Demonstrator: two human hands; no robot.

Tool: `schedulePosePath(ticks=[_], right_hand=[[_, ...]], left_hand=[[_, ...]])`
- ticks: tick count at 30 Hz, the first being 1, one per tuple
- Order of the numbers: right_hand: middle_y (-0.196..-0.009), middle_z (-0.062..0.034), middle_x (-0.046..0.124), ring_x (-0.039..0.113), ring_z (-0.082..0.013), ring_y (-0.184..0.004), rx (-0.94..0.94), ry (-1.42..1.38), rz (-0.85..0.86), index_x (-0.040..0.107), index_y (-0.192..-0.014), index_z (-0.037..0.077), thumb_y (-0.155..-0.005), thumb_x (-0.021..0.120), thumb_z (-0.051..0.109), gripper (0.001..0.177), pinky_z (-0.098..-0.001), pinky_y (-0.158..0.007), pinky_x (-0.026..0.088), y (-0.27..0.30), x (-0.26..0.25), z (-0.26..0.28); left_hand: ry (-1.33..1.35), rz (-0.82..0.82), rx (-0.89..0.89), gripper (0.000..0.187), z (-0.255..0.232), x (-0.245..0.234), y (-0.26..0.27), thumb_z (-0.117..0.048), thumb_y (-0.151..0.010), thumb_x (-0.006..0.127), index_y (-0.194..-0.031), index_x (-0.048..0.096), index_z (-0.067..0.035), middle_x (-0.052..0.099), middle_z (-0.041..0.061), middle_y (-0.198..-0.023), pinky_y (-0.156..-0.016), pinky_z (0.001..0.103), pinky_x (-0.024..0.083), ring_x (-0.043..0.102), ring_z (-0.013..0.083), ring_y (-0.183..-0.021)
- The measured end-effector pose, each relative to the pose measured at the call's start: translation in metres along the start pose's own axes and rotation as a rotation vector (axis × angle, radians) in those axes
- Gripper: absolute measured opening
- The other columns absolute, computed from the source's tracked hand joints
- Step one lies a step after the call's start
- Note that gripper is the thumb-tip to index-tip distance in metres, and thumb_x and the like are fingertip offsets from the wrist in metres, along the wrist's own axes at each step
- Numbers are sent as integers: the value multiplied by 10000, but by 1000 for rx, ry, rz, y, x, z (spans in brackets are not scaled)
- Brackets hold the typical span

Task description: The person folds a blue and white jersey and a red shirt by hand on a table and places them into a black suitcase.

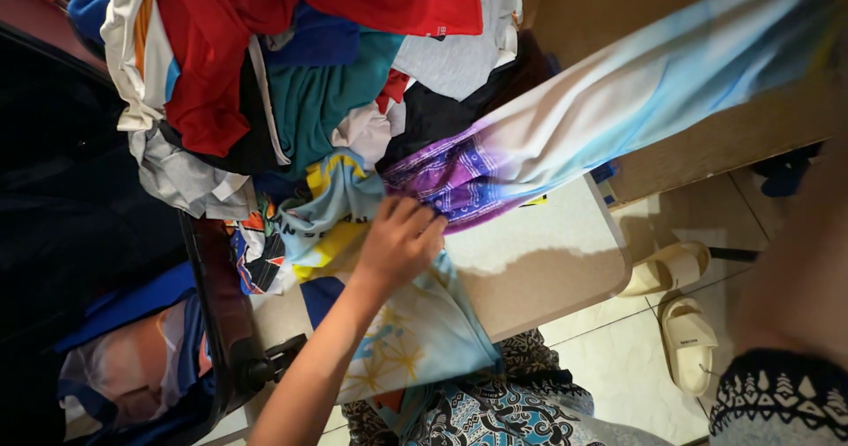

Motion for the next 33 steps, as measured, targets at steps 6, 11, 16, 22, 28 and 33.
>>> schedulePosePath(ticks=[6,11,16,22,28,33], right_hand=[[-1123,-12,673,610,-113,-1016,-22,-4,5,666,-1232,37,-1126,584,178,194,-305,-898,480,-10,11,15],[-1088,-11,680,613,-96,-968,-49,-63,49,673,-1202,34,-1099,617,127,151,-277,-859,479,-1,53,42],[-1053,-10,687,616,-79,-920,-59,-215,80,680,-1173,30,-1072,649,76,116,-249,-820,479,42,97,102],[-1010,-9,696,619,-59,-862,-15,-498,141,689,-1138,25,-1040,688,15,99,-216,-774,478,137,144,222],[-886,-39,692,590,-49,-723,40,-605,287,717,-1113,-25,-1087,686,-50,48,-194,-642,423,169,182,224],[-961,-51,691,607,-67,-816,-12,-594,306,676,-1113,-27,-1099,666,-76,52,-205,-722,445,153,175,206]], left_hand=[[256,50,-77,180,-4,-12,0,-191,-765,792,-911,737,-101,679,54,-859,-811,398,504,652,257,-838],[49,111,-576,153,46,-53,30,-254,-890,780,-876,750,-104,714,99,-876,-790,403,524,679,290,-845],[-597,-31,-721,537,84,-115,65,-361,-803,811,-1216,729,-29,617,204,-1243,-987,524,433,536,378,-1202],[-471,174,-775,519,114,-116,76,-506,-700,825,-950,739,-59,616,211,-1185,-914,572,390,485,412,-1206],[-177,463,-669,233,101,-73,71,-279,-764,766,-903,727,-97,655,203,-1036,-828,495,523,678,383,-963],[232,429,-437,290,122,-87,50,-176,-682,752,-920,673,-29,687,232,-856,-771,494,545,674,444,-907]])
Point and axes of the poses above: each hand's wrist, its own y-axis away from the middle knuckle, its own x-axis out of the palm, z = x × y, the point moved 7 cm from there along -y, towards the middle knuckle
